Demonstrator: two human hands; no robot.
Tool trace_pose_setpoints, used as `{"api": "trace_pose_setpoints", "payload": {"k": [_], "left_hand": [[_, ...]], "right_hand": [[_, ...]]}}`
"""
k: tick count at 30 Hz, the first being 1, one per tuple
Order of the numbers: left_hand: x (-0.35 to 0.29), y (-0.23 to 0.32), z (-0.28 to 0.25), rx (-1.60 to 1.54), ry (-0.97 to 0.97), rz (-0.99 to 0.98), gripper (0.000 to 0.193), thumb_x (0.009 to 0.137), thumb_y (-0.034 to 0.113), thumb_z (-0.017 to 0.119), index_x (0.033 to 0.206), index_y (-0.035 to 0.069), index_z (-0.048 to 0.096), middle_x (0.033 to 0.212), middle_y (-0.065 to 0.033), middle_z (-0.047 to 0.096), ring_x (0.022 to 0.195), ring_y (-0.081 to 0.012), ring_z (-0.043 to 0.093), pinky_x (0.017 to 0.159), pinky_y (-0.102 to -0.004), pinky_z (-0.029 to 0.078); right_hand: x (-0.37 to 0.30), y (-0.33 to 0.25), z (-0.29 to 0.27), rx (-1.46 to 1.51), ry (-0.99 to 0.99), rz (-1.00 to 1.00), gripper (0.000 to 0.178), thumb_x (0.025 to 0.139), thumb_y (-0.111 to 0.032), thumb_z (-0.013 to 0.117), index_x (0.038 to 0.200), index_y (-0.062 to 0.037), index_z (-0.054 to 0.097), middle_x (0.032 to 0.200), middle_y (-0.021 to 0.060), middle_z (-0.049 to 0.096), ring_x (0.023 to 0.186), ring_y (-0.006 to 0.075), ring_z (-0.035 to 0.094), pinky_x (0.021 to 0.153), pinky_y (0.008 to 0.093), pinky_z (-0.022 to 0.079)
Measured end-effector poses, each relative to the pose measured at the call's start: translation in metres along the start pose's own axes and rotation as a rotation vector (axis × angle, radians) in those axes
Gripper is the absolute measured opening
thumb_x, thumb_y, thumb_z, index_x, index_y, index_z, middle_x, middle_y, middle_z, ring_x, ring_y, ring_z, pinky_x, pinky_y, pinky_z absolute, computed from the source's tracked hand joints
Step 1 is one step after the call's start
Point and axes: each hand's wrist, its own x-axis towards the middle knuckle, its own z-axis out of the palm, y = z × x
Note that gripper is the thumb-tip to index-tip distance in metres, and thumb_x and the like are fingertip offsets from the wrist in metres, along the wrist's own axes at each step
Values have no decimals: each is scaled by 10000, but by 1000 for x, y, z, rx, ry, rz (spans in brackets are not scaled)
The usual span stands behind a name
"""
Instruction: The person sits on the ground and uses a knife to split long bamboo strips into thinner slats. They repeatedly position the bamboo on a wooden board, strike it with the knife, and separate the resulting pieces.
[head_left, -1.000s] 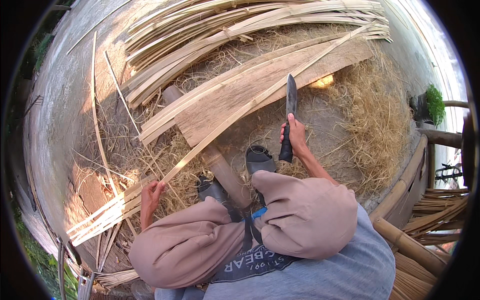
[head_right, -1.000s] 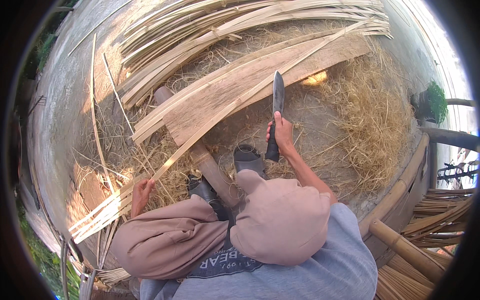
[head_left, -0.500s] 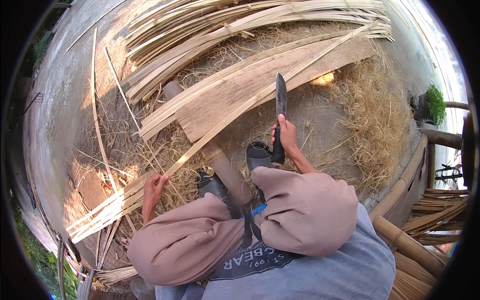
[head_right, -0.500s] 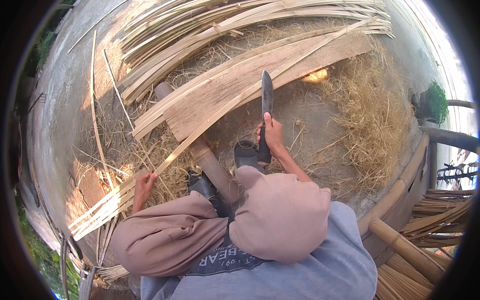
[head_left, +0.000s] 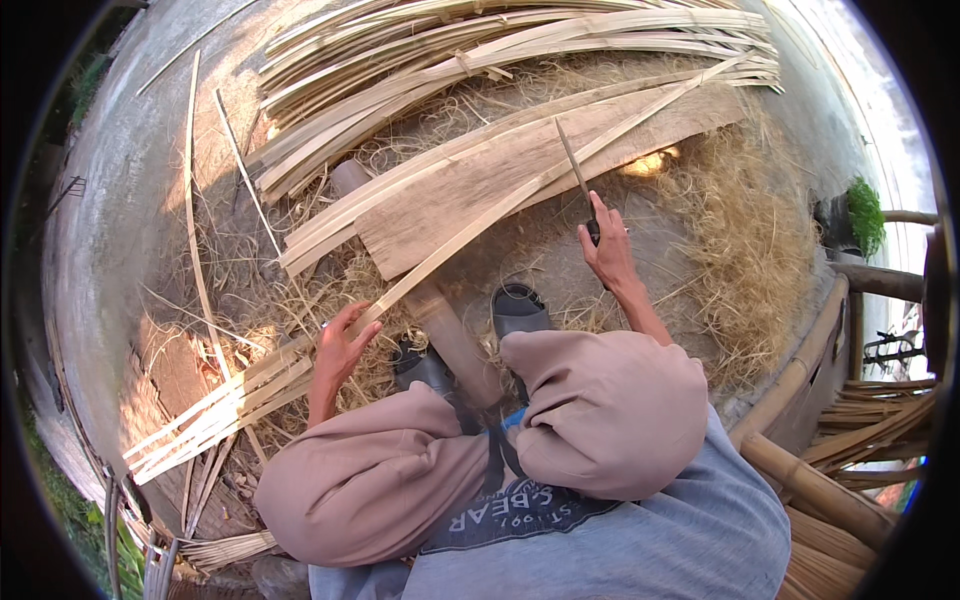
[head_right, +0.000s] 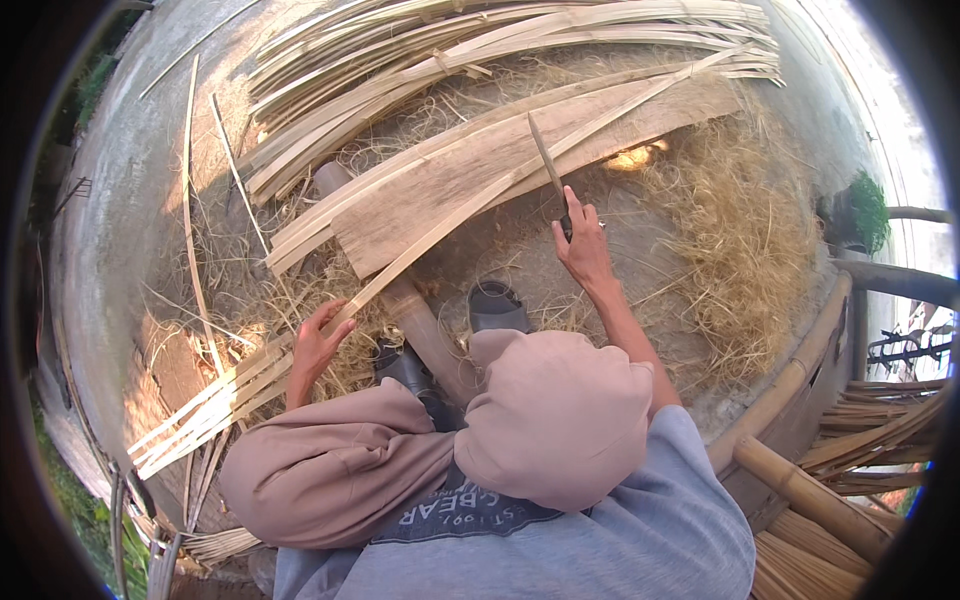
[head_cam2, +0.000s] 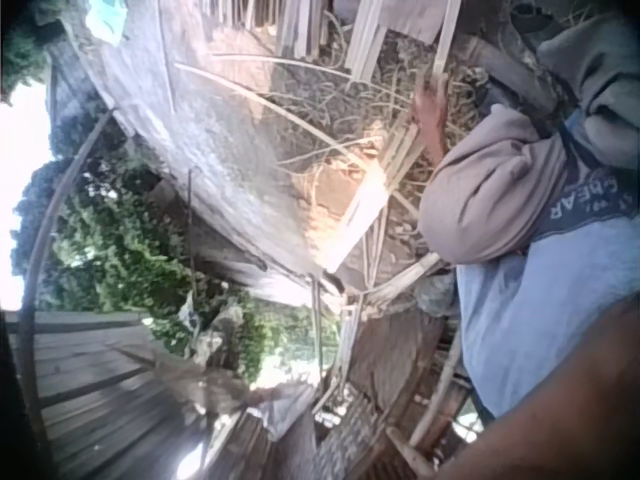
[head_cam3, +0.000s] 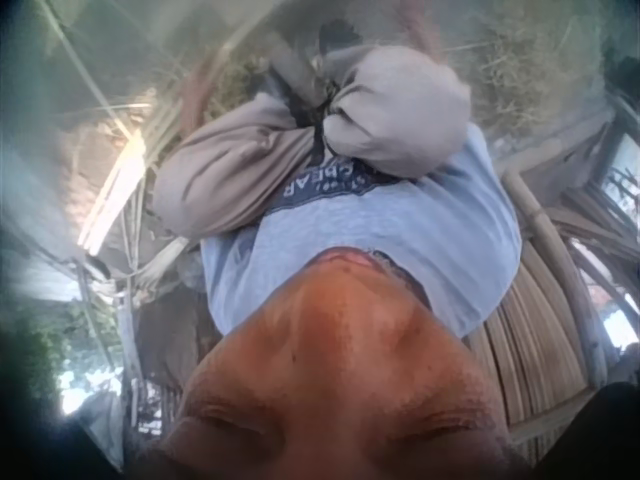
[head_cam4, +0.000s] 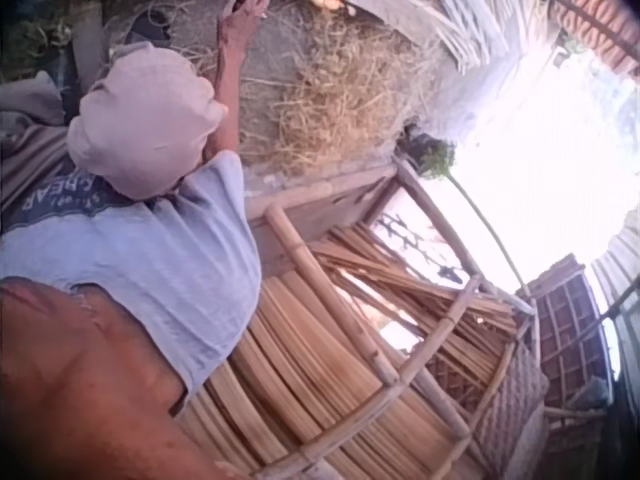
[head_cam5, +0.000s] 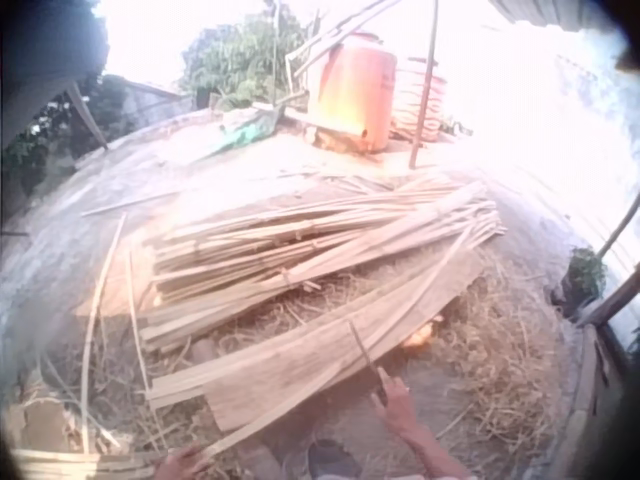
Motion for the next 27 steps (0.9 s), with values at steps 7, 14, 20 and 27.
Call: {"api": "trace_pose_setpoints", "payload": {"k": [7, 14, 20, 27], "left_hand": [[7, 64, 35, 380, 57, 5, 379, 1012, 431, 661, 1323, 226, 731, 862, -117, 657, 756, -324, 668, 694, -429, 513], [20, 74, 38, 180, -12, -51, 355, 1022, 444, 638, 1264, 219, 767, 845, -125, 698, 774, -313, 683, 705, -437, 512], [22, 74, 44, 159, 1, -41, 354, 996, 462, 670, 1243, 233, 779, 835, -122, 691, 771, -317, 679, 709, -452, 509], [22, 77, 49, 299, 108, 58, 344, 941, 424, 752, 1191, 191, 789, 824, -111, 668, 711, -319, 664, 639, -434, 491]], "right_hand": [[0, -9, 6, 61, -335, 594, 500, 987, -471, 632, 1049, 24, 660, 766, 259, 694, 759, 460, 699, 739, 528, 540], [-67, -98, 13, 90, -755, -4, 461, 926, -468, 681, 1017, -17, 649, 788, 277, 696, 802, 514, 692, 761, 555, 547], [38, 50, -31, -76, -173, 454, 563, 958, -496, 650, 754, 28, 643, 651, 223, 653, 620, 358, 682, 602, 489, 510], [-38, -94, 13, 62, -715, 102, 695, 1021, -641, 523, 898, 34, 632, 723, 245, 679, 698, 456, 700, 634, 520, 547]]}}
